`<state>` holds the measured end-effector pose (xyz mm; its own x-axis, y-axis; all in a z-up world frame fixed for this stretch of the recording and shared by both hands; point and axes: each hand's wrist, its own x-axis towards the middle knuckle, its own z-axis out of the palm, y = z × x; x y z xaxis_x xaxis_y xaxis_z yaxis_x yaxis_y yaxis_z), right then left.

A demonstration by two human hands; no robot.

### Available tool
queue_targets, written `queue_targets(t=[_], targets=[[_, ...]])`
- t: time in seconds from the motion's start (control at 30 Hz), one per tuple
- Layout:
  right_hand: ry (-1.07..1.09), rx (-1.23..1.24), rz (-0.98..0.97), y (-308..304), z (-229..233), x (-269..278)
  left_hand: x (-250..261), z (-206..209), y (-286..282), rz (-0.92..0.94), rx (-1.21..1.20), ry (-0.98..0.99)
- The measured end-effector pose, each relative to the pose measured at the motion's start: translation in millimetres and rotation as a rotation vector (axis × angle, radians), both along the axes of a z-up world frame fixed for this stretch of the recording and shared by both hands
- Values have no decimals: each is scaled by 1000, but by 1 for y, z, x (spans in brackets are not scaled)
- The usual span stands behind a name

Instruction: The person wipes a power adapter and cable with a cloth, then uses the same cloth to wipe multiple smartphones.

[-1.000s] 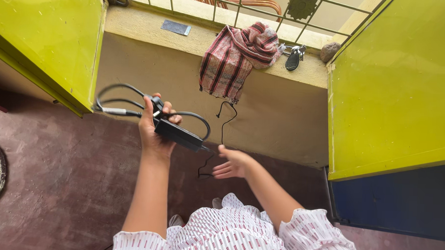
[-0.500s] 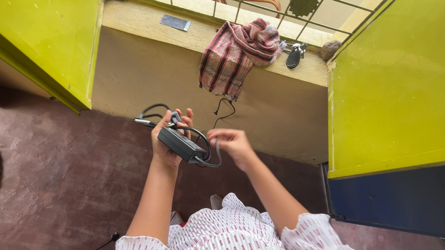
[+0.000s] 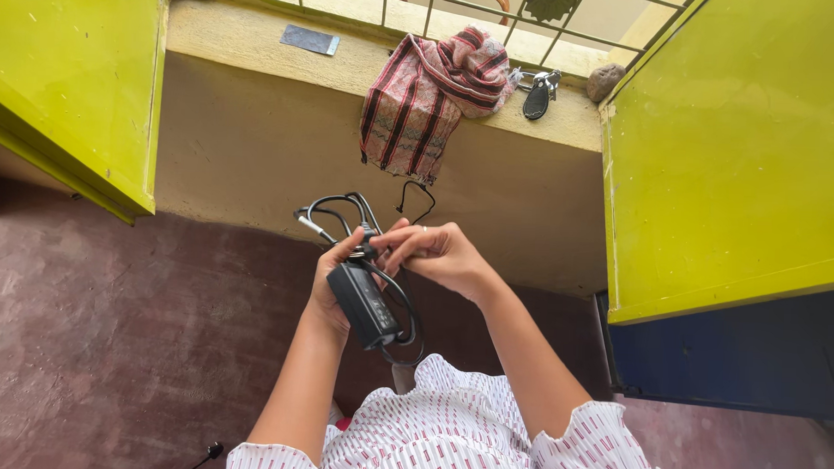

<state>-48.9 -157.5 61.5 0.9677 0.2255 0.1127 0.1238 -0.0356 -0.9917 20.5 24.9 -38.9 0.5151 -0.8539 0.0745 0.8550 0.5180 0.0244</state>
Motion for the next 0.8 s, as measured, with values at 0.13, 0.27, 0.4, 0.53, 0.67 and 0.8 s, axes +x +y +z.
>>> queue_targets(t=[0.13,0.27,0.4,0.53,0.67,0.8], targets=[[-198,-384,-76,5,-3,-5,2,-20,-2,39,336,-68],[-72,-268,-187,4,-25,-9,-3,11,-3,35,509,-148],[-104,193,-232,-15,-57,4,-2,43,2,30,667,-213],[-140,-457,-511,-34,-55,18,-10,66,11,-34,654,-480],[138,-192,-247,-20,-52,20,-20,78,6,-149,647,-711],[276,199,-73,-17,-62,22,-23,85,13,-71,570,-753]])
